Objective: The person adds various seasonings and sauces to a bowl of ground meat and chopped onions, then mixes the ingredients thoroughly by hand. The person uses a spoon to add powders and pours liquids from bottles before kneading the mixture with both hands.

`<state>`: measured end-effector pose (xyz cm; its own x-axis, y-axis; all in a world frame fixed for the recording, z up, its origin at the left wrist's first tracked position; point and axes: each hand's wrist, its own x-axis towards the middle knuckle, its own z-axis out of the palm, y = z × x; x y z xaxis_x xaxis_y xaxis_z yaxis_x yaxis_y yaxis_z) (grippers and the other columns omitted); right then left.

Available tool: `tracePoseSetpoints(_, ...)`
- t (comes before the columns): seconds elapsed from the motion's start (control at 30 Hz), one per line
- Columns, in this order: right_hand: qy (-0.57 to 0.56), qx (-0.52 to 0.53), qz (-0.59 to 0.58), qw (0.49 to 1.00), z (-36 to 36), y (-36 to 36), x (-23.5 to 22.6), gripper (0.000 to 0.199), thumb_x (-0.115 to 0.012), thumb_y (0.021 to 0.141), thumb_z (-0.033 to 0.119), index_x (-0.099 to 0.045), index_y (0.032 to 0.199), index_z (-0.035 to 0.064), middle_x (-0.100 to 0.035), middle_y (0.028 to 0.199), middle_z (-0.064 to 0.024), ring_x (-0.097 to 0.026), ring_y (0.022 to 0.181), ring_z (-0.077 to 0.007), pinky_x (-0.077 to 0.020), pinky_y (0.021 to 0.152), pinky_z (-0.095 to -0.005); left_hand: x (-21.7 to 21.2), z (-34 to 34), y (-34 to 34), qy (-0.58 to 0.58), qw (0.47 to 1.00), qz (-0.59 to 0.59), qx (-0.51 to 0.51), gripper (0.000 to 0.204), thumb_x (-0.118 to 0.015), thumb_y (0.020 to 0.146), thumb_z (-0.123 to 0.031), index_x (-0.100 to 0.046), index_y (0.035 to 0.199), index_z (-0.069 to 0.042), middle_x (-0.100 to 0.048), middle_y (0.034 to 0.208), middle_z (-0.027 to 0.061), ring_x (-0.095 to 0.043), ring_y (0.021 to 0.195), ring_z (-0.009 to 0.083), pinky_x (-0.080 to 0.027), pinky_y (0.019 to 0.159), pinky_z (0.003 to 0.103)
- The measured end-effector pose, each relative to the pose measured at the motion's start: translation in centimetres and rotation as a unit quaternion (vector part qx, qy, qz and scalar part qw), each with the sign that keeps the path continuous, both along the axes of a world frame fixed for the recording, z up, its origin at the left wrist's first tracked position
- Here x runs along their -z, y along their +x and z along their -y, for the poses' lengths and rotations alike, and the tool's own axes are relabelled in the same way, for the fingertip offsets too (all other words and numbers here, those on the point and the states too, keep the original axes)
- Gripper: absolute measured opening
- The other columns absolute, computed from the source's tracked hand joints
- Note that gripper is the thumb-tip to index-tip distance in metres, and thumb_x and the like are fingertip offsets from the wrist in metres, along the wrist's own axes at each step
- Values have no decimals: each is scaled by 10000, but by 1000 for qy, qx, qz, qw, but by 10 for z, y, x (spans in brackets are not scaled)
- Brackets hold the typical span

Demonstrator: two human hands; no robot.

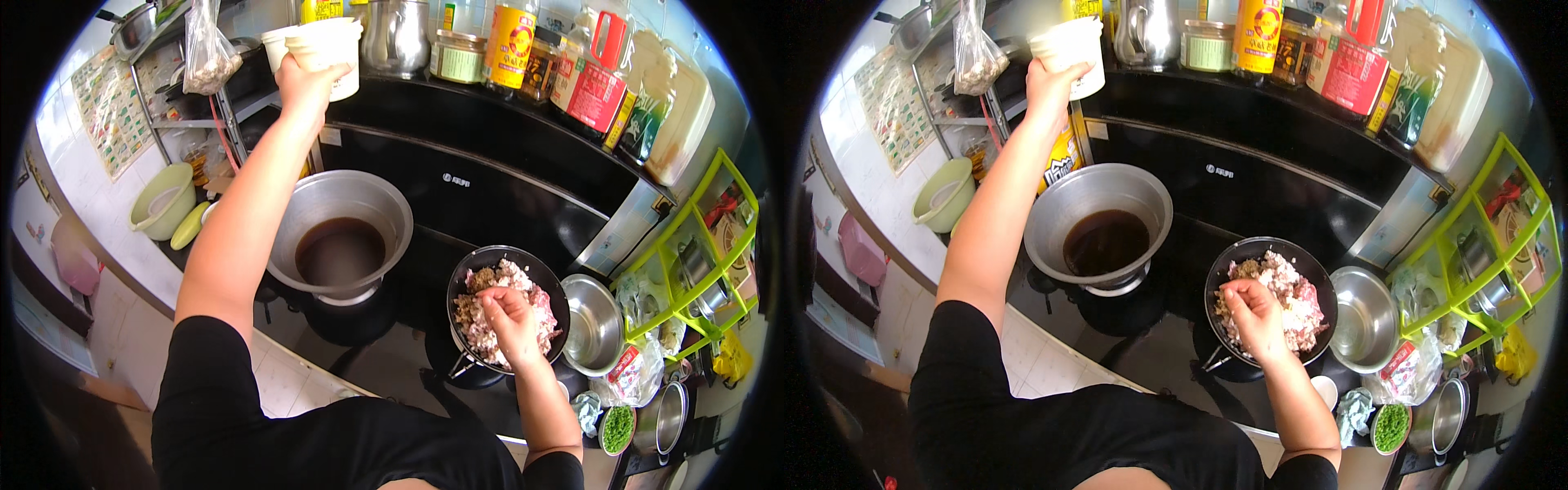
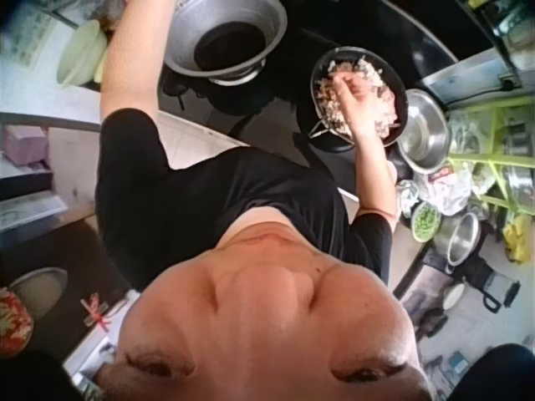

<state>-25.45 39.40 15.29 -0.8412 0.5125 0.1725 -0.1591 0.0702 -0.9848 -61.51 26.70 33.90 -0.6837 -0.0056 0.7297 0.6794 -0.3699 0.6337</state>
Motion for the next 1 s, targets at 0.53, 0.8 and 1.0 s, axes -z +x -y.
tracePoseSetpoints(0.53,-57,118,48,990,65,-39,27,183,-481,918,160,-551,958,-4,-477,611,11,-416,522,-56,-329,480,-184,-17,-68,-140,-160,980,-41,-109,497,-693,716,-142,-448,1086,83,-594,1006,191,-592,915,260,-457,778,331)
tracePoseSetpoints(0.8,-25,90,74,993,88,-86,22,193,-491,910,170,-562,937,-7,-474,607,28,-416,523,-41,-325,476,-178,-65,-15,-154,-182,931,-57,-311,527,-694,699,-280,-480,1113,-35,-455,1144,169,-420,1091,311,-336,952,412)
tracePoseSetpoints(1.0,-44,115,74,990,94,-101,19,184,-494,909,158,-568,920,-10,-471,602,30,-413,523,-40,-324,478,-179,-129,-28,-205,-224,947,-54,-225,703,-765,617,-335,-423,1119,19,-523,1120,203,-534,1037,315,-445,871,390)
